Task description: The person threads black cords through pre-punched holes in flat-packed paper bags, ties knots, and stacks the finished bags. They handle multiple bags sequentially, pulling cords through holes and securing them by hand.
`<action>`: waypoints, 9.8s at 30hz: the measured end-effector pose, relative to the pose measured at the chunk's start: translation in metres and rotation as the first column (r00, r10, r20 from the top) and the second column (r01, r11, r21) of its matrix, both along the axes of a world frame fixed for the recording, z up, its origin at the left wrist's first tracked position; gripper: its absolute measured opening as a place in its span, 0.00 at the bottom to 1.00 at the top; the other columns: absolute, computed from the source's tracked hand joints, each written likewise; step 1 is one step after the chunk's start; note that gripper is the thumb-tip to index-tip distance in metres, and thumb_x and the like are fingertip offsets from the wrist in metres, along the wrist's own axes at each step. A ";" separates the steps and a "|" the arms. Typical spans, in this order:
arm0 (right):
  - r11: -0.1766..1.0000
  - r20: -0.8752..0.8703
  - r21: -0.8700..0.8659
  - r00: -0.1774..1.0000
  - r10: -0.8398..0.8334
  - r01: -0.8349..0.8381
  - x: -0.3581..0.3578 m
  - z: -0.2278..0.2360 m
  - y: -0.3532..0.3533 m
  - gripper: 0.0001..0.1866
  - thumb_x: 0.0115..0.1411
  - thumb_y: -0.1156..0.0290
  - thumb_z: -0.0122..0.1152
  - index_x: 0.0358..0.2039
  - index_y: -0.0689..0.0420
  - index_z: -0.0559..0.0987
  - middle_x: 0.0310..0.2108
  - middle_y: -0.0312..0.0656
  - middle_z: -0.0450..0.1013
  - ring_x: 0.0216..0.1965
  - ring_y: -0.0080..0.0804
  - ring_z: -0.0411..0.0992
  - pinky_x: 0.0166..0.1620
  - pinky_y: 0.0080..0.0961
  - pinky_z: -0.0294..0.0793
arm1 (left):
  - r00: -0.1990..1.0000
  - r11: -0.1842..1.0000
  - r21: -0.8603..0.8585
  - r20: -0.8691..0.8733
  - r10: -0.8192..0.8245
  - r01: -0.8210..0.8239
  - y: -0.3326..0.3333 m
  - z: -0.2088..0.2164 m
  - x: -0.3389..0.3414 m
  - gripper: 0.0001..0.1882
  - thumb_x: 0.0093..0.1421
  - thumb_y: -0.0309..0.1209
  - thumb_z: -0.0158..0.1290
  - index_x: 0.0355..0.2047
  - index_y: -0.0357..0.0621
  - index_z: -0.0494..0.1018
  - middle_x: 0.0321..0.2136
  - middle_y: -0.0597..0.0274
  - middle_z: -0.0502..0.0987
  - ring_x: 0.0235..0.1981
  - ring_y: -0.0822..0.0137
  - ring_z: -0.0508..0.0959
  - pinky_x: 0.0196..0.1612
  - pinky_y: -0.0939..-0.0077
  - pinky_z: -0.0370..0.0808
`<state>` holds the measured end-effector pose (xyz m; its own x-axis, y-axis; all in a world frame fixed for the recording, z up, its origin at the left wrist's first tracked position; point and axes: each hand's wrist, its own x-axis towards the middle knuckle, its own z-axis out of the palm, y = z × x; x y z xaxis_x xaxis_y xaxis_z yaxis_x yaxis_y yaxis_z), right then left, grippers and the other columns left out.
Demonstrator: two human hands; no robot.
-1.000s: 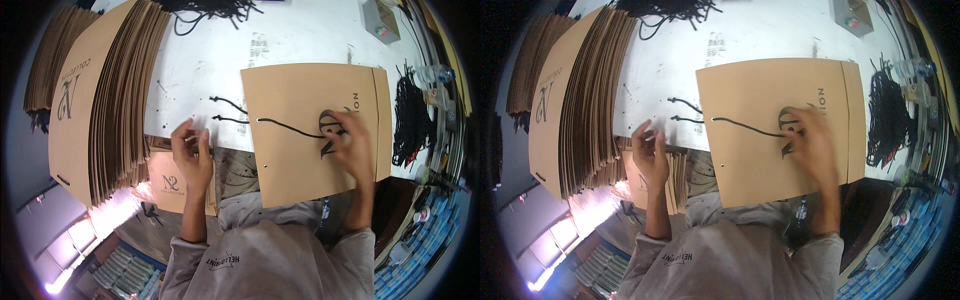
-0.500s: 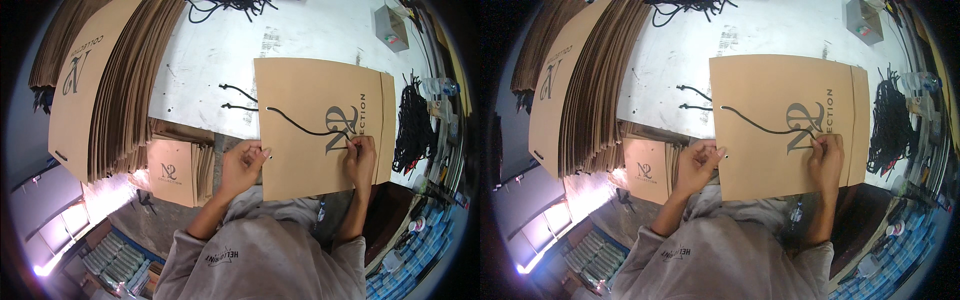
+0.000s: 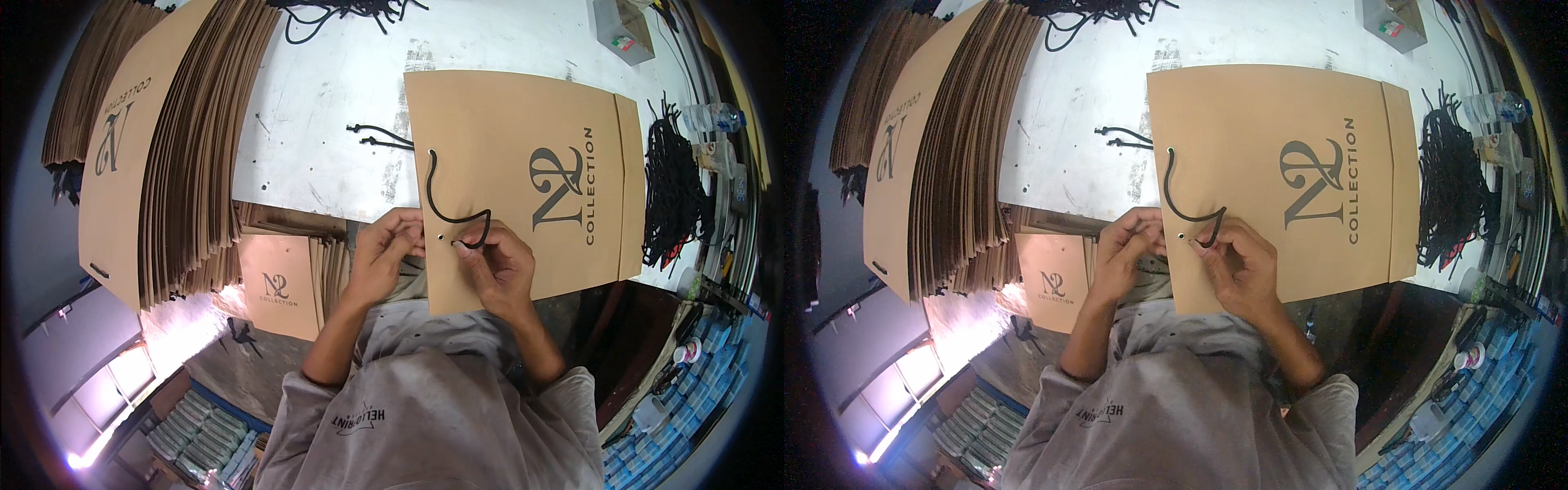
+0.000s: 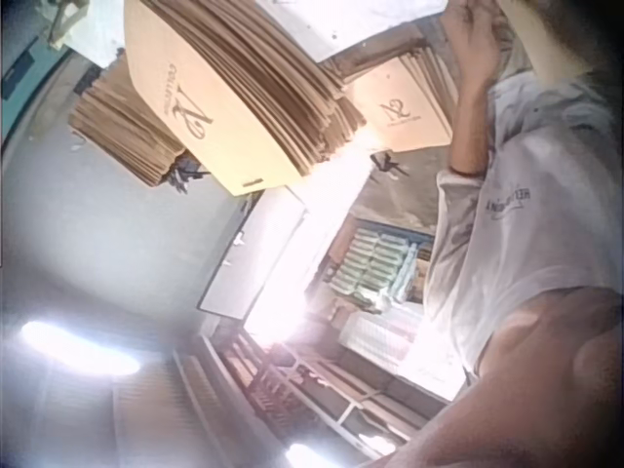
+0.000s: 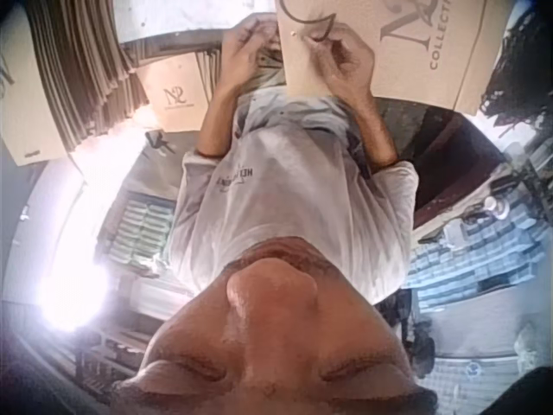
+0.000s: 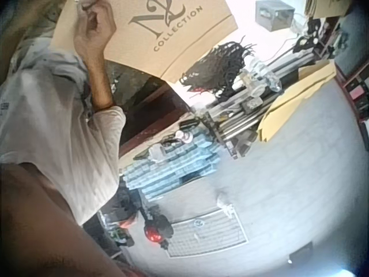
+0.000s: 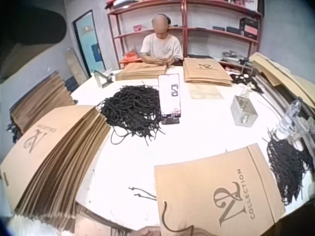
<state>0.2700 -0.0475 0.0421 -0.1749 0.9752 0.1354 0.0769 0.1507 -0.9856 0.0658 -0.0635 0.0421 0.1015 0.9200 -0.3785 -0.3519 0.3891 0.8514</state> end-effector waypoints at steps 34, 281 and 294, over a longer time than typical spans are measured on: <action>0.973 0.050 0.188 0.990 0.130 -0.137 -0.060 0.030 0.000 0.08 0.60 0.83 0.66 0.41 0.64 0.80 0.36 0.46 0.79 0.34 0.33 0.78 0.36 0.25 0.76 | 0.964 0.945 0.303 -0.193 0.183 -0.119 -0.022 0.039 -0.026 0.06 0.64 0.16 0.54 0.41 0.35 0.75 0.37 0.56 0.81 0.39 0.72 0.82 0.39 0.80 0.80; -0.157 0.429 0.309 -0.010 0.903 -0.938 -0.290 -0.057 -0.140 0.71 0.26 0.48 0.86 0.70 0.58 0.58 0.59 0.54 0.66 0.63 0.57 0.64 0.65 0.52 0.62 | -0.033 0.690 0.397 -0.878 0.477 -0.605 -0.423 0.067 -0.092 0.29 0.43 0.31 0.75 0.44 0.32 0.78 0.36 0.52 0.85 0.35 0.63 0.85 0.39 0.69 0.80; 0.172 0.104 0.364 0.223 0.969 -0.915 -0.224 0.064 -0.173 0.29 0.40 0.68 0.73 0.42 0.64 0.72 0.28 0.52 0.75 0.35 0.54 0.78 0.39 0.45 0.75 | -0.179 0.931 0.286 -0.952 0.249 -0.225 -0.414 0.244 -0.117 0.40 0.40 0.44 0.75 0.49 0.34 0.73 0.40 0.53 0.82 0.38 0.62 0.82 0.45 0.67 0.80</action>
<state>0.0460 -0.2203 0.1062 -0.8864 -0.0261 0.4622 -0.4510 0.2743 -0.8493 -0.0517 -0.4775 0.2865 -0.5877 0.7818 0.2084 0.7909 0.5008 0.3517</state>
